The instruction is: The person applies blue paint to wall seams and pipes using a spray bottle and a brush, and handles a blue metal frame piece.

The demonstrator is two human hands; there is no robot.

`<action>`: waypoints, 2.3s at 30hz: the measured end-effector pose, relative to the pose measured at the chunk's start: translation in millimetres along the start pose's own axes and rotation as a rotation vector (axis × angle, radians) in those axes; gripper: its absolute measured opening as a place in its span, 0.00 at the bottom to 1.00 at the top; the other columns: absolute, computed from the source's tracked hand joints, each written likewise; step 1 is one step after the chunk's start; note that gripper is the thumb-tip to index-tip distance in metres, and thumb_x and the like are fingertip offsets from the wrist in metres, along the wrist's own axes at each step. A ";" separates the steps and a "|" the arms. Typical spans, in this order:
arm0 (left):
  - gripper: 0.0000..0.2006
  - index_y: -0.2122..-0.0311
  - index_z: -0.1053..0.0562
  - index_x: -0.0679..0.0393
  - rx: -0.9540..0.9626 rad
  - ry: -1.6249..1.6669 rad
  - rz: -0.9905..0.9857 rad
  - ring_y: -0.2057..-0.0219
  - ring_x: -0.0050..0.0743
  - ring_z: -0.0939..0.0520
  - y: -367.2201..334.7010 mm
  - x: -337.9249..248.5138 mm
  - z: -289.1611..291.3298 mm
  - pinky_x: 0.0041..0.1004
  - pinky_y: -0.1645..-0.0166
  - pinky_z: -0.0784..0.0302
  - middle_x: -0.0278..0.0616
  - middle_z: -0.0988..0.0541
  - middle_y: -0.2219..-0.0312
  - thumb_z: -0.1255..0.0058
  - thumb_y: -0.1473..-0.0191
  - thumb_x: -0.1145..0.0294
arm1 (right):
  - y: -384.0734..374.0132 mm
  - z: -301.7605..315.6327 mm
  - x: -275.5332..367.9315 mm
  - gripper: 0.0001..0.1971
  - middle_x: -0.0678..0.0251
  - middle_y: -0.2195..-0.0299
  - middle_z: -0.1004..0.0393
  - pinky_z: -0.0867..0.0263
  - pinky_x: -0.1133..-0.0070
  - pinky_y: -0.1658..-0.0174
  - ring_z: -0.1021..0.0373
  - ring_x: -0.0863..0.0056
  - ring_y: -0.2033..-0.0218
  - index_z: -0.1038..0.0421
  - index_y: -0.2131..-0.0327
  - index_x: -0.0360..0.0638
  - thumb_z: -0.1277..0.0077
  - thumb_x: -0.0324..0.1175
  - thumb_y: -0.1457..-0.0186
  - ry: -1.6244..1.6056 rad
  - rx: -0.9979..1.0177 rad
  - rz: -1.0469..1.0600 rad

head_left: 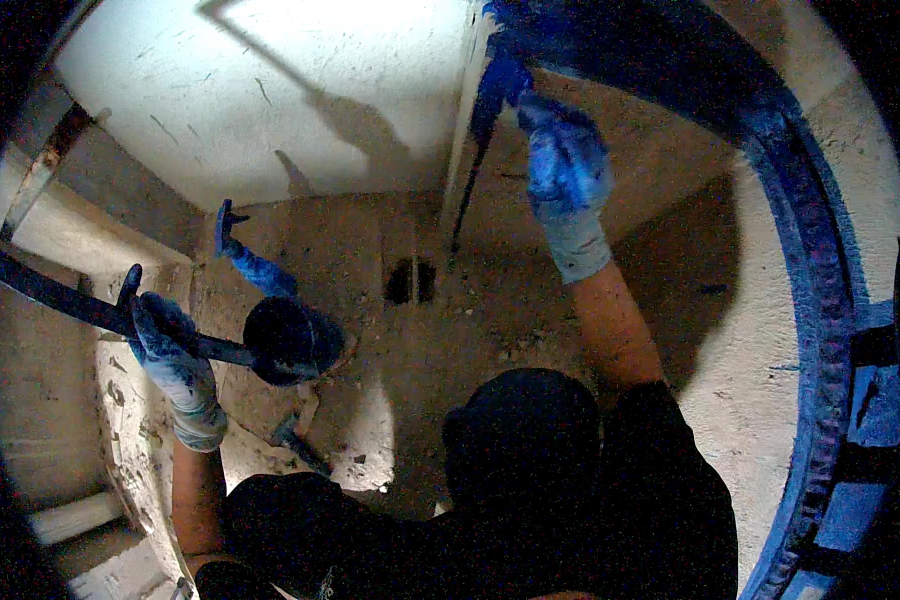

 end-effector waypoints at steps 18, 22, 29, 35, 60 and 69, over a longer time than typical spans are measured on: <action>0.12 0.56 0.34 0.56 -0.030 -0.010 0.023 0.84 0.10 0.40 -2.5 8.3 9.1 0.15 0.83 0.45 0.26 0.36 0.82 0.59 0.41 0.63 | 77.5 -3.7 -37.7 0.12 0.64 0.60 0.27 0.34 0.85 0.63 0.31 0.79 0.65 0.32 0.57 0.39 0.58 0.24 0.46 -0.418 -0.011 -0.395; 0.11 0.57 0.35 0.56 0.129 0.042 -0.005 0.85 0.10 0.42 -7.0 5.0 10.0 0.16 0.83 0.46 0.26 0.39 0.83 0.59 0.41 0.63 | 99.5 30.9 -116.3 0.12 0.66 0.61 0.27 0.32 0.81 0.64 0.30 0.76 0.66 0.32 0.58 0.39 0.56 0.22 0.48 0.447 0.162 -0.240; 0.11 0.57 0.36 0.57 0.101 -0.032 -0.012 0.85 0.10 0.42 -4.3 2.2 14.9 0.16 0.83 0.47 0.26 0.39 0.83 0.59 0.41 0.63 | 166.3 34.0 -131.7 0.11 0.70 0.64 0.27 0.35 0.82 0.70 0.32 0.78 0.70 0.32 0.59 0.42 0.56 0.25 0.47 0.493 0.123 -0.160; 0.15 0.53 0.35 0.59 0.114 -0.032 0.030 0.84 0.10 0.41 -6.7 7.3 14.7 0.15 0.82 0.46 0.25 0.38 0.82 0.60 0.40 0.62 | 81.7 8.7 -61.9 0.13 0.70 0.65 0.27 0.42 0.88 0.78 0.39 0.86 0.78 0.30 0.58 0.42 0.56 0.31 0.47 0.923 0.104 0.251; 0.19 0.49 0.37 0.60 0.137 -0.036 0.014 0.81 0.12 0.41 0.9 11.2 8.5 0.16 0.79 0.44 0.27 0.39 0.80 0.59 0.41 0.61 | 213.9 56.5 -179.0 0.15 0.58 0.57 0.30 0.36 0.69 0.54 0.33 0.61 0.57 0.33 0.54 0.41 0.58 0.31 0.45 0.961 0.350 -0.157; 0.16 0.56 0.36 0.57 0.285 -0.099 -0.129 0.75 0.15 0.36 -4.9 11.7 48.3 0.19 0.71 0.38 0.29 0.35 0.73 0.57 0.42 0.56 | 141.1 -11.1 -106.0 0.12 0.61 0.61 0.27 0.35 0.75 0.56 0.31 0.70 0.59 0.31 0.58 0.41 0.57 0.34 0.43 0.475 0.250 -0.017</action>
Point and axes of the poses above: each hand's wrist, its own y-axis away from the middle knuckle, its own z-axis out of the back of the hand, x = y × z, the point moved 2 cm from there along -y, towards the middle knuckle
